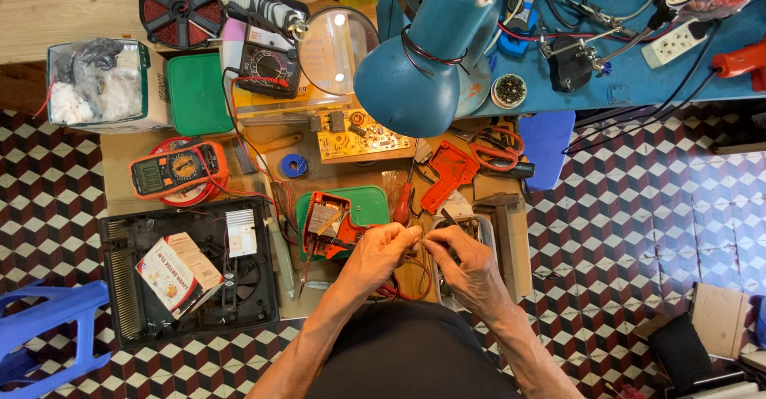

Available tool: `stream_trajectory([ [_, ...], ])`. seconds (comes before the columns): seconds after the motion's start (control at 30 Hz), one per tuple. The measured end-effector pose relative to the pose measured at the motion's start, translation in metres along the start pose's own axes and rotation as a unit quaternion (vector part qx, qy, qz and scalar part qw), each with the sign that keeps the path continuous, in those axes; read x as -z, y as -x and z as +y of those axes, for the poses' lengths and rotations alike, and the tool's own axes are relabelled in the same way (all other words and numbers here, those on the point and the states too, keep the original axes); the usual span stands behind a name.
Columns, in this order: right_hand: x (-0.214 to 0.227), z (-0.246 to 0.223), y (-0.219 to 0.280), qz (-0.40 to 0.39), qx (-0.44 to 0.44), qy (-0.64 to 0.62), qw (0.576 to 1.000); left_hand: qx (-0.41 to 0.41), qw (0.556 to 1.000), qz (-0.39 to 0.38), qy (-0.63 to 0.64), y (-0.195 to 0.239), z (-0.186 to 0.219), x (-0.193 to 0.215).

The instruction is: The person is repairing an electronic device at a cluttered workbench. They strip wire insulation with pliers, then use a heat gun to apply heat to the wire ends.

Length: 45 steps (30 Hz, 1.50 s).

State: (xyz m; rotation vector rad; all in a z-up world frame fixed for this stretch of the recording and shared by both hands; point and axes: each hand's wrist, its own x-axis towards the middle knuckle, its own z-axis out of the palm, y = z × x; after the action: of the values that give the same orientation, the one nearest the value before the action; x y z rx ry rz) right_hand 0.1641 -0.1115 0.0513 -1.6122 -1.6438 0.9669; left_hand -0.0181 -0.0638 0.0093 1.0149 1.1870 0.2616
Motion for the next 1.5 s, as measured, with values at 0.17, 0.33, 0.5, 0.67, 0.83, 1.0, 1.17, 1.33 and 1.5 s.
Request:
stream_trajectory([
  [0.17,0.004,0.013,0.018,-0.035,-0.165,-0.085,0.982,-0.107,0.994,0.003,-0.004,0.019,0.003,-0.006],
  [0.33,0.007,0.028,0.028,-0.100,-0.362,-0.457,0.807,-0.278,0.957,0.059,-0.055,0.056,0.004,-0.007],
  [0.5,-0.006,0.016,0.043,-0.032,-0.310,-0.369,0.876,-0.250,0.963,0.090,-0.045,0.074,-0.001,-0.016],
  [0.67,-0.011,-0.027,0.062,0.011,-0.057,-0.009,0.998,-0.154,0.985,0.071,0.021,0.074,-0.013,-0.016],
  [0.83,0.000,-0.043,0.069,0.050,0.151,0.149,0.976,-0.127,0.991,0.023,0.038,0.078,-0.013,-0.012],
  [1.0,0.003,-0.030,0.083,0.013,-0.099,0.036,0.994,-0.177,0.984,-0.010,0.021,0.090,-0.004,-0.018],
  [1.17,0.008,-0.023,0.091,0.014,-0.290,-0.358,0.887,-0.216,0.976,0.003,0.009,0.093,-0.005,-0.037],
  [1.33,0.014,-0.053,0.106,0.077,-0.155,-0.050,0.984,-0.174,0.980,-0.052,0.082,0.080,-0.008,-0.044],
  [1.5,0.040,-0.058,0.102,0.096,0.123,0.152,0.976,-0.048,0.985,-0.122,0.115,0.071,-0.003,-0.044],
])
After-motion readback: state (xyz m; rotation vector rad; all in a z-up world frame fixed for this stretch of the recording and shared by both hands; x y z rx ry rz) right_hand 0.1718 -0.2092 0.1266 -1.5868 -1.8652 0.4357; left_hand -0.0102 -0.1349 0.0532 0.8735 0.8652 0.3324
